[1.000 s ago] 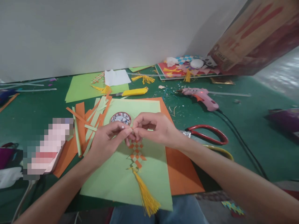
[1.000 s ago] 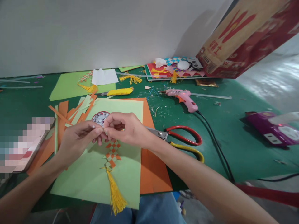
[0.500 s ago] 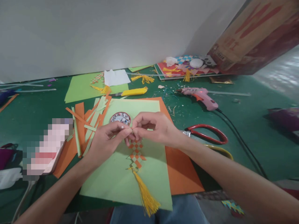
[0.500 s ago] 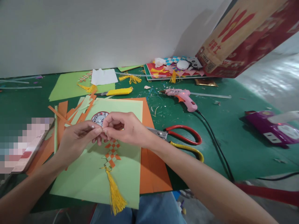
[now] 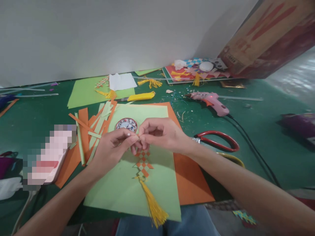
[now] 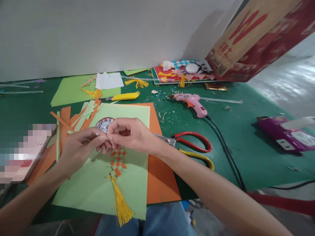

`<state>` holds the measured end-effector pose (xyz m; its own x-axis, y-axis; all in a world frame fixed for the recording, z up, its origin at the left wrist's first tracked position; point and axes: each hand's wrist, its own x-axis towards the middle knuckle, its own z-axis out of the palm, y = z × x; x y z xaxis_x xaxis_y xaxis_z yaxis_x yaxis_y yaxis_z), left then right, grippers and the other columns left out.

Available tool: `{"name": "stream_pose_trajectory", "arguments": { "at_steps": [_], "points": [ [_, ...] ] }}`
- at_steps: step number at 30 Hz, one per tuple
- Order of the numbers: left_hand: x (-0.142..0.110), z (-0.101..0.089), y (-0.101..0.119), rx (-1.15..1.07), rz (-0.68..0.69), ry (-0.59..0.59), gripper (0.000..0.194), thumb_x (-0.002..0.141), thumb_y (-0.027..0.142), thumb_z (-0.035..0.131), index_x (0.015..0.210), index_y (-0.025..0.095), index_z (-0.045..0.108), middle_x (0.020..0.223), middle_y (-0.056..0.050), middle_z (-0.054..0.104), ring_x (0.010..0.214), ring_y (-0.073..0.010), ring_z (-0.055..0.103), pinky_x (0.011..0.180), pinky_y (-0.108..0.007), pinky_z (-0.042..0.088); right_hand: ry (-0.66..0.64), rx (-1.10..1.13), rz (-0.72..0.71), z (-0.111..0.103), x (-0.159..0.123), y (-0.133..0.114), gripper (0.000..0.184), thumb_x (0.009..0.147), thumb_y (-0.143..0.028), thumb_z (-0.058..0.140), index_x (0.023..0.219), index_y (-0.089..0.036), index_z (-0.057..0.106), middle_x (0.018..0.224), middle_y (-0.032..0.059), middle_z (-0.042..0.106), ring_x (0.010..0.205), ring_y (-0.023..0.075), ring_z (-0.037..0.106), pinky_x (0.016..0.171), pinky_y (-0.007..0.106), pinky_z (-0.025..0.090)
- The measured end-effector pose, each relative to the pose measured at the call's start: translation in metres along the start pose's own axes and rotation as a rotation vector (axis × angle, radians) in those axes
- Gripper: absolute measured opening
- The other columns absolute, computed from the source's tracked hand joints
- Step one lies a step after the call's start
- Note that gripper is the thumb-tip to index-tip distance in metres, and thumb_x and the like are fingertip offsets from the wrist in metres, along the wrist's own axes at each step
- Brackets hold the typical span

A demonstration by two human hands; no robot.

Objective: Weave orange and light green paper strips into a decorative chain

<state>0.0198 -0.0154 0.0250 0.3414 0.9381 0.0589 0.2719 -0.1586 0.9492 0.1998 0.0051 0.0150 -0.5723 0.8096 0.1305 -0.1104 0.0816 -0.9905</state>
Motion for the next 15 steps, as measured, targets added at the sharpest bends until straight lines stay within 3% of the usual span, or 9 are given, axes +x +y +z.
{"name": "stream_pose_trajectory", "arguments": {
  "at_steps": [15],
  "points": [
    [-0.0018, 0.0002, 0.0016, -0.053, 0.009, -0.003, 0.019, 0.084, 0.017, 0.055, 0.066, 0.019, 0.062, 0.06, 0.002, 0.065, 0.053, -0.0087, 0.06, 0.053, -0.019, 0.049, -0.053, 0.163, -0.006, -0.0013, 0.0009, 0.0045, 0.009, 0.081, -0.019, 0.062, 0.076, -0.013, 0.057, 0.063, -0.0006, 0.061, 0.057, 0.0073, 0.059, 0.056, 0.02, 0.051]
  ]
}}
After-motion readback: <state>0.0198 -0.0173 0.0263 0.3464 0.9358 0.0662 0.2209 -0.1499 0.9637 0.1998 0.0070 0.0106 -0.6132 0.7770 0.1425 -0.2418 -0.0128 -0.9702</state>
